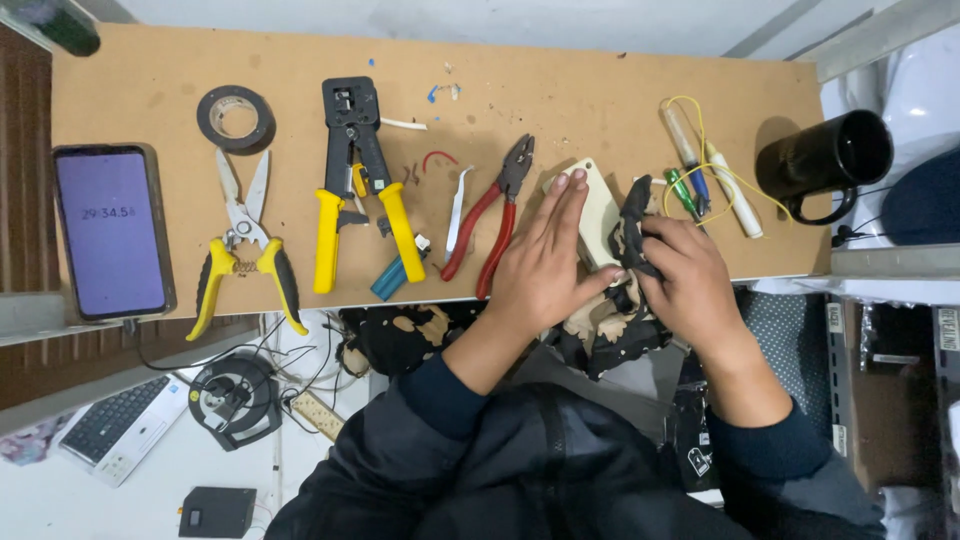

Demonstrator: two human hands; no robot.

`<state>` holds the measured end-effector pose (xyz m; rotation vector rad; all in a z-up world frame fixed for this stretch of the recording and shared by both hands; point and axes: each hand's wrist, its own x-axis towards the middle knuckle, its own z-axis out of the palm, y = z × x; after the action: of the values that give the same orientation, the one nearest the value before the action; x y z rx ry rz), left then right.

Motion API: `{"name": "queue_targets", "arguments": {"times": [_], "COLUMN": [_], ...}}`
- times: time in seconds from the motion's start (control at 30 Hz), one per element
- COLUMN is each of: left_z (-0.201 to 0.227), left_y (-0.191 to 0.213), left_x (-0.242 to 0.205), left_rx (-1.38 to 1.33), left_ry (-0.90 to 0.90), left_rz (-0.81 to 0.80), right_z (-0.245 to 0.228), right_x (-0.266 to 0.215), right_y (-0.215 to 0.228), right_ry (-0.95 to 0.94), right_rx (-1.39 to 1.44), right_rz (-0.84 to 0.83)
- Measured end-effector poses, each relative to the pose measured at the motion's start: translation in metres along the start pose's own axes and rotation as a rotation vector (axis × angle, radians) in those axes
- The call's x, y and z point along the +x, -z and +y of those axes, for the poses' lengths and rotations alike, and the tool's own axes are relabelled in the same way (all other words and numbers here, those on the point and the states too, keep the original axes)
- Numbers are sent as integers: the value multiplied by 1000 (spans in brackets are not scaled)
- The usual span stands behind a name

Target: The person cleans a white electrical device using a patterned cloth, wiping its surfaces thoroughly. They then use a screwdriver to tighten screws on the device.

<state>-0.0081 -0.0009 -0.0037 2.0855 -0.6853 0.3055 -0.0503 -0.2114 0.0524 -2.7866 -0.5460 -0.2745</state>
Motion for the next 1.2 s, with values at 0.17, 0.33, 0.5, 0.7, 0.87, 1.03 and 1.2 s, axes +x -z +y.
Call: {"name": "queue_targets", "arguments": {"times": [0.17,0.33,0.5,0.7,0.87,1.03,1.2], "left_z": [0,1,1,0,-3,-4,0], "left_y": [-1,5,6,5,0,2,8], "left_x": [2,6,7,9,8,10,9], "left_rx": [-1,-40,-22,-43,-63,-78,-87], "left_ry": [9,9,-2,-35,-50,-50,-42], "left_rz": [-24,-49,-49,-35,-25,-19,-50], "right_z": [4,-12,13,-20,-17,17,29], "right_x": [12,13,-29,-5,6,-28,-66], "right_y": [-5,15,-4,-11,-9,6,-1], "right_ry": [17,-66,-589,-349,-102,-43,-619], "right_rx": [-69,57,697,442,267,143,479], "right_rz": [11,-27,260,208,231,246,412]}}
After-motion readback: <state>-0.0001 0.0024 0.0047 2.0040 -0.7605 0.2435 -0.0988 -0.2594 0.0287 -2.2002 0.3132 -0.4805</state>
